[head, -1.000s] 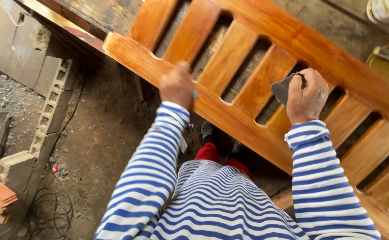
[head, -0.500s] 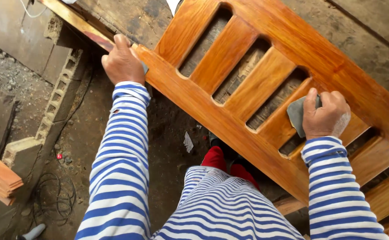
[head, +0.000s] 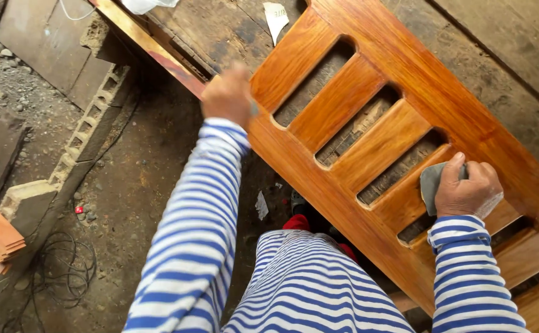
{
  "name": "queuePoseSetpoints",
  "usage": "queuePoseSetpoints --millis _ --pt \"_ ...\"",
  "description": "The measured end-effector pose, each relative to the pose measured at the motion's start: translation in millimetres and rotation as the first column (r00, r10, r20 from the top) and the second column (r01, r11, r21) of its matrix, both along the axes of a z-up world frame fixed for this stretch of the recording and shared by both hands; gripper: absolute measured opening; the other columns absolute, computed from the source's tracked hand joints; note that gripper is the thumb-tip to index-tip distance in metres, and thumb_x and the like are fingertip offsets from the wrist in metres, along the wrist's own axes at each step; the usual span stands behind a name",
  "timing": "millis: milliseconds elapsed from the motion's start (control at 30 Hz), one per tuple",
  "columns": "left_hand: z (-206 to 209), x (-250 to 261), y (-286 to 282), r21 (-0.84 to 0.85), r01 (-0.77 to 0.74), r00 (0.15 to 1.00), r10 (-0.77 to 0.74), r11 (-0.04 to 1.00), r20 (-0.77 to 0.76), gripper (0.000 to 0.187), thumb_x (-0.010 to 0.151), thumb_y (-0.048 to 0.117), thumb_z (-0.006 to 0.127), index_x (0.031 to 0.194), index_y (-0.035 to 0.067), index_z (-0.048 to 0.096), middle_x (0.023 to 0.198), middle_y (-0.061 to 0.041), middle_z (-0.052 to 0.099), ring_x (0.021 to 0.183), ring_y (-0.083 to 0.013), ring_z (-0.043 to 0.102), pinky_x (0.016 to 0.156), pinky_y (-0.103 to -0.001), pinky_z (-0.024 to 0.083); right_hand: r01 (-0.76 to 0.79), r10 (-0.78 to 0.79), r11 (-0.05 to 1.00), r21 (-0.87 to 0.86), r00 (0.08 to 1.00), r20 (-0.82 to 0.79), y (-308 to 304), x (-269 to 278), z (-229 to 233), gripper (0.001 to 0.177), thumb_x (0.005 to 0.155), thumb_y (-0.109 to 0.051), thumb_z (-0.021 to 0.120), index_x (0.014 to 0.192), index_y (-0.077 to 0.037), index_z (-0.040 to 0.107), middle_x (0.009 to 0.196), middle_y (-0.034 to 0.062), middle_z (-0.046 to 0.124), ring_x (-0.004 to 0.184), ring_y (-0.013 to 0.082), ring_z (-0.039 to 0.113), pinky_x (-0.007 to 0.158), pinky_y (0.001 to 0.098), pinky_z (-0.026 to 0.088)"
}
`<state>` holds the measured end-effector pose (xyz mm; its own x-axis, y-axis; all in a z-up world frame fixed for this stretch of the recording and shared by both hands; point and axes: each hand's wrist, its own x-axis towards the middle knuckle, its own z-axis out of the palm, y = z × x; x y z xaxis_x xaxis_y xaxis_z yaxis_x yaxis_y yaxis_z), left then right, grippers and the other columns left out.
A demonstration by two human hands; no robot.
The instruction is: The person sands a wooden chair backrest with a sanding block, smoothing the surface and edges. They work on the flat areas and the curved cutouts of the wooden piece, which is placed on a workbench.
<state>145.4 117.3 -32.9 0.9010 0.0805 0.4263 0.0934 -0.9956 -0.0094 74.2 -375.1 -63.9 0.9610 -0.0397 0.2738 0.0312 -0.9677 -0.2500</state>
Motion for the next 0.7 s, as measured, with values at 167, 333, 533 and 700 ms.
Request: queuePoseSetpoints --millis 167,333,533,700 --pt "11 16 24 -0.017 -0.138 0.989 0.137 0.99 -0.048 0.021 0.093 0.008 0.071 0.095 0.017 0.052 0.068 0.002 0.056 0.057 -0.0157 0.054 0.052 -0.034 0.049 0.029 -0.029 1.0 0.007 1.0 -0.009 2 1 1 0.057 0.116 -0.016 0.068 0.068 -0.004 0.041 0.068 0.0177 0.043 0.061 0.0397 0.043 0.056 0.0514 0.026" --pt "36 -53 -64 -0.084 0.101 0.994 -0.104 0.991 -0.032 0.024 0.094 0.005 0.048 0.075 0.019 0.054 0.058 -0.001 0.045 0.049 -0.0227 0.047 0.048 -0.04 0.039 0.043 -0.043 0.999 -0.006 0.998 0.036 5 4 1 0.056 0.115 -0.015 0.07 0.068 -0.004 0.043 0.069 0.0193 0.048 0.064 0.0422 0.047 0.057 0.0526 0.027" --pt "13 -57 -56 -0.144 0.391 0.91 -0.405 0.909 -0.084 0.012 0.094 0.01 0.057 0.084 0.016 0.06 0.062 0.001 0.047 0.053 -0.0187 0.05 0.047 -0.037 0.042 0.086 -0.085 0.996 0.028 0.996 -0.027 9 5 5 0.059 0.118 -0.018 0.066 0.067 -0.005 0.038 0.067 0.0159 0.042 0.061 0.0366 0.042 0.056 0.0493 0.024" --pt "17 19 22 -0.086 -0.126 0.988 0.117 0.988 -0.105 0.013 0.103 0.018 0.064 0.092 0.015 0.057 0.062 0.003 0.051 0.05 -0.0113 0.046 0.044 -0.03 0.044 0.146 -0.143 0.989 0.03 0.988 -0.064 10 6 6 0.063 0.116 -0.02 0.068 0.064 -0.007 0.034 0.063 0.0101 0.031 0.057 0.0273 0.032 0.055 0.0452 0.02"
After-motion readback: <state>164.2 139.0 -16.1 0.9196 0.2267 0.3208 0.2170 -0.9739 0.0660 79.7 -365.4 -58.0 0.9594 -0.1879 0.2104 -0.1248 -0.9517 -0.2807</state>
